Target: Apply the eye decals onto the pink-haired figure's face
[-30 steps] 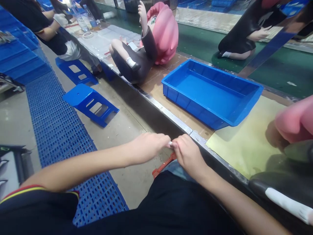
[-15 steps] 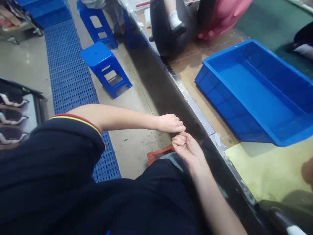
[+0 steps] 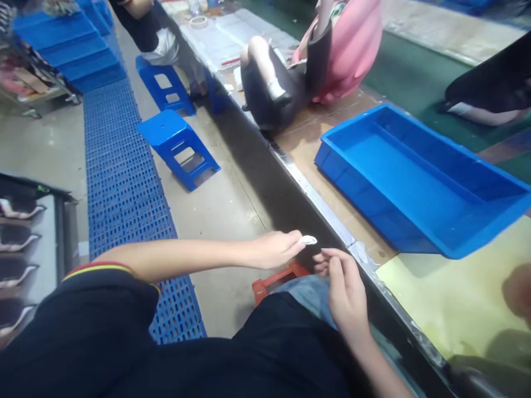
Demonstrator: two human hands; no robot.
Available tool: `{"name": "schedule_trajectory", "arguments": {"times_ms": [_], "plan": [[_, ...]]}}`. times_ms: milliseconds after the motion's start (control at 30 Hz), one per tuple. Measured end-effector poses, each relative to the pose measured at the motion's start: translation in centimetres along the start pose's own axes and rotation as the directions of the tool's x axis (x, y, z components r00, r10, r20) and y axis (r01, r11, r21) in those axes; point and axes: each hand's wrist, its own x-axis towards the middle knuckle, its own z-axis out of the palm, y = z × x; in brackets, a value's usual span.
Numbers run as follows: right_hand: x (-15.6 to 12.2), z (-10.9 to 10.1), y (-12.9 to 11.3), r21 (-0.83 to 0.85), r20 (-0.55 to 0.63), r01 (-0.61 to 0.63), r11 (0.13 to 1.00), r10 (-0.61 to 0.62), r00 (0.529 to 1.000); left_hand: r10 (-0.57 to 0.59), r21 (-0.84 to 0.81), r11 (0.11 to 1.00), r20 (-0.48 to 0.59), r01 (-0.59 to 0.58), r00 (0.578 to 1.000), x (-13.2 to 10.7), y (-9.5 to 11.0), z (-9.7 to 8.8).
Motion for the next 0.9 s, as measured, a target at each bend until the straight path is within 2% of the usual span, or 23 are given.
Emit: {"name": "schedule_trajectory", "arguments": {"times_ms": [67,133,233,333,433,500,567,633,667,733,767,833,900], "plan": [[-0.6,-0.6,-0.3,-0.257,-0.045,0.237,0.937,-0.257,0.965,-0.032,-0.227,0.971,0.183,0.074,0.983,-1.3,1.7,0.1],[-0.5,-0.9,-0.9,-0.412,0.042,0.431,0.803,-0.456,0.889,-0.001,-0.400,0.899,0.402,0.177,0.916,-2.4,3.0,0.2],[0.3,-1.0,-1.9,-0.433,0.198,0.627,0.648,-0.610,0.767,0.081,-0.517,0.789,0.624,0.333,0.777,-3.7,3.9,0.3],[1.2,-1.0,-2.9,-0.384,0.251,0.710,0.591,-0.673,0.696,0.130,-0.539,0.728,0.716,0.424,0.686,-4.3,4.0,0.6],[1.6,-1.2,-3.3,-0.369,0.233,0.747,0.552,-0.723,0.650,0.145,-0.531,0.732,0.733,0.426,0.665,-4.5,4.0,0.6],[1.7,-1.6,-3.4,-0.403,0.234,0.763,0.506,-0.749,0.620,0.131,-0.506,0.774,0.717,0.381,0.685,-4.7,4.2,0.2],[1.9,-2.1,-3.4,-0.454,0.258,0.767,0.454,-0.757,0.601,0.097,-0.445,0.843,0.679,0.303,0.728,-4.9,4.6,-0.5],[2.1,-2.5,-3.4,-0.499,0.281,0.750,0.435,-0.737,0.614,0.035,-0.319,0.927,0.596,0.196,0.802,-5.2,5.2,-1.1],[2.1,-2.6,-3.3,-0.517,0.281,0.727,0.453,-0.712,0.643,0.004,-0.224,0.965,0.524,0.134,0.852,-5.3,5.4,-1.4],[2.1,-2.2,-3.1,-0.534,0.238,0.641,0.552,-0.629,0.740,-0.029,0.024,0.999,0.320,0.023,0.947,-5.2,5.5,-1.5],[2.0,-1.8,-2.9,-0.530,0.193,0.573,0.626,-0.569,0.800,-0.022,0.160,0.987,0.218,-0.014,0.976,-5.0,5.3,-1.5],[1.6,-0.6,-2.2,-0.474,0.080,0.394,0.787,-0.408,0.910,0.024,0.404,0.913,0.083,-0.055,0.996,-4.2,4.5,-1.2],[1.1,0.8,-1.2,-0.354,-0.022,0.171,0.920,-0.191,0.981,0.064,0.585,0.807,0.048,-0.080,0.997,-3.0,3.5,-0.9]]}}
